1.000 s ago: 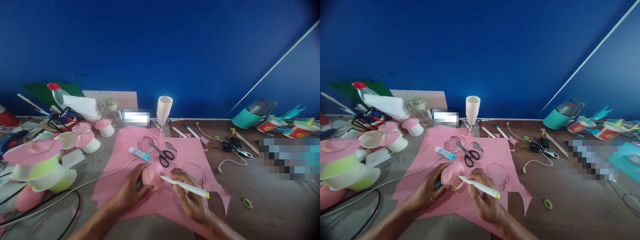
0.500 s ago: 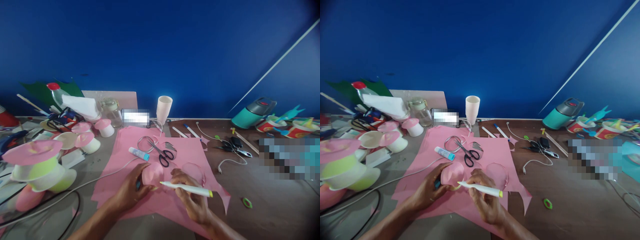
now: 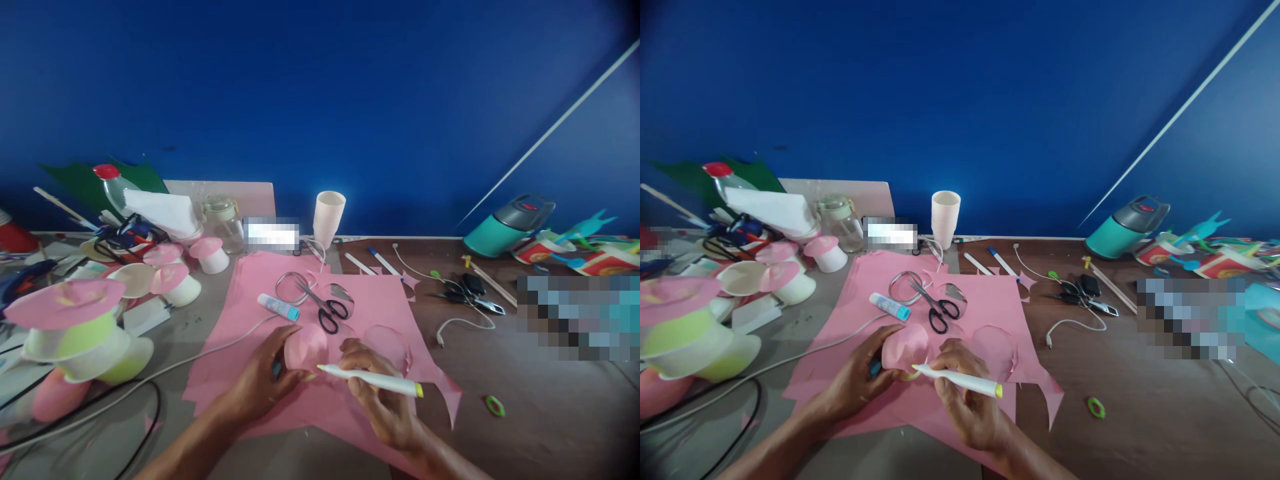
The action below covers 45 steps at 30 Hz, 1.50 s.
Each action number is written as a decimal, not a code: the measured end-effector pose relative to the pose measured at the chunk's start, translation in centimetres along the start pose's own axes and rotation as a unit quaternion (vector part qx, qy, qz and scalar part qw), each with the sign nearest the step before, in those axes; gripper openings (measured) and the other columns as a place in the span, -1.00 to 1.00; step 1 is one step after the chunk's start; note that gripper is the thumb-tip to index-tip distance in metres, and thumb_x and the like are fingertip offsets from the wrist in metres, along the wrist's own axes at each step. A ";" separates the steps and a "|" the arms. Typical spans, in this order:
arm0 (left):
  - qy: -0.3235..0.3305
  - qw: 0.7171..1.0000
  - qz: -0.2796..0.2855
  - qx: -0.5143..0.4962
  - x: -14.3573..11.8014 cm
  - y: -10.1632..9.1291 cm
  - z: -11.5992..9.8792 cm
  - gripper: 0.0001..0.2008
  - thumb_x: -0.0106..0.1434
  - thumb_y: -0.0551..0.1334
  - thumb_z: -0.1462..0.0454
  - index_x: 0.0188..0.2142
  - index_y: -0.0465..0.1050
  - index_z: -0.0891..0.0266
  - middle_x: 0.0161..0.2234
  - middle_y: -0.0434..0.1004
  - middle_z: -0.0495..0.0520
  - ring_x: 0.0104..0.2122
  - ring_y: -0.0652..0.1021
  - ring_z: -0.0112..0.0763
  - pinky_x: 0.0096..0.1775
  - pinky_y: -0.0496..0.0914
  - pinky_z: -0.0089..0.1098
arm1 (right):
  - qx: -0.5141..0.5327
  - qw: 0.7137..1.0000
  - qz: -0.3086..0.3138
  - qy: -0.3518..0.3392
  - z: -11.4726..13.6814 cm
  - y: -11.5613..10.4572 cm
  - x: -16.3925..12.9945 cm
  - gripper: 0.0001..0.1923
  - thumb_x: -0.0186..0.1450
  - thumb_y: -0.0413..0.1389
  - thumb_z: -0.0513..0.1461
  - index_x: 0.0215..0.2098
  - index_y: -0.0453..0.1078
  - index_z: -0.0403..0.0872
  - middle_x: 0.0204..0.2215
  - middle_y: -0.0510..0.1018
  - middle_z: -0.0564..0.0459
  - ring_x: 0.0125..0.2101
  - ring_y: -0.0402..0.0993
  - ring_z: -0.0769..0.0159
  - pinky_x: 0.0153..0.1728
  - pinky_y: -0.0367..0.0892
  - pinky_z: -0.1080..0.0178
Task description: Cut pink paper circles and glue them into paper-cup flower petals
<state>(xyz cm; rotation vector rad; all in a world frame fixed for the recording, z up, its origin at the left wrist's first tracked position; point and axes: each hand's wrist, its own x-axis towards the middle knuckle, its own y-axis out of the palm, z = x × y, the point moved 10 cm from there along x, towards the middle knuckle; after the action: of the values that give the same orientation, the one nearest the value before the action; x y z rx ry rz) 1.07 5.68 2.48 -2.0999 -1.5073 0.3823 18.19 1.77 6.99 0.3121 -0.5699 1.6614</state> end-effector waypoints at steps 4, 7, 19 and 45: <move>-0.001 1.000 0.000 -0.003 0.0 0.1 0.1 -0.42 0.17 0.34 0.09 0.13 0.34 0.27 0.07 0.52 0.30 0.00 0.56 -0.03 -0.01 0.50 -0.15 | -0.006 1.000 0.007 0.001 0.1 0.2 0.0 -0.85 0.41 -0.02 -0.18 -0.19 0.38 0.02 -0.42 0.45 0.05 -0.36 0.40 0.20 -0.22 0.39 0.08; 0.005 1.000 -0.008 -0.003 0.1 -0.1 0.1 -0.42 0.16 0.35 0.07 0.11 0.36 0.26 0.05 0.54 0.30 -0.02 0.57 -0.03 -0.03 0.50 -0.14 | -0.017 1.000 0.018 -0.007 0.4 0.4 0.1 -0.83 0.42 -0.04 -0.18 -0.18 0.38 0.02 -0.42 0.45 0.04 -0.37 0.41 0.20 -0.23 0.40 0.08; 0.003 1.000 -0.018 -0.011 0.0 -0.2 0.2 -0.45 0.15 0.35 0.11 0.11 0.39 0.25 0.04 0.55 0.30 -0.03 0.57 -0.02 -0.04 0.51 -0.15 | -0.043 0.999 -0.008 -0.014 0.6 -0.3 0.4 -0.84 0.43 -0.04 -0.19 -0.21 0.38 0.04 -0.46 0.46 0.05 -0.35 0.42 0.17 -0.26 0.39 0.09; 0.007 1.000 -0.002 -0.005 0.2 -0.1 -0.3 -0.44 0.18 0.32 0.08 0.12 0.35 0.27 0.06 0.53 0.31 0.00 0.56 -0.04 -0.01 0.50 -0.17 | -0.020 0.999 0.019 -0.018 0.3 0.4 0.1 -0.87 0.40 -0.01 -0.21 -0.21 0.38 0.02 -0.43 0.45 0.06 -0.37 0.39 0.22 -0.18 0.38 0.06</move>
<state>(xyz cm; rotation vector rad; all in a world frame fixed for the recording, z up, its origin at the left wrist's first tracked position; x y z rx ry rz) 1.20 5.81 2.79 -2.1014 -1.5078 0.3579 17.78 1.68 7.27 0.3041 -0.6384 1.6826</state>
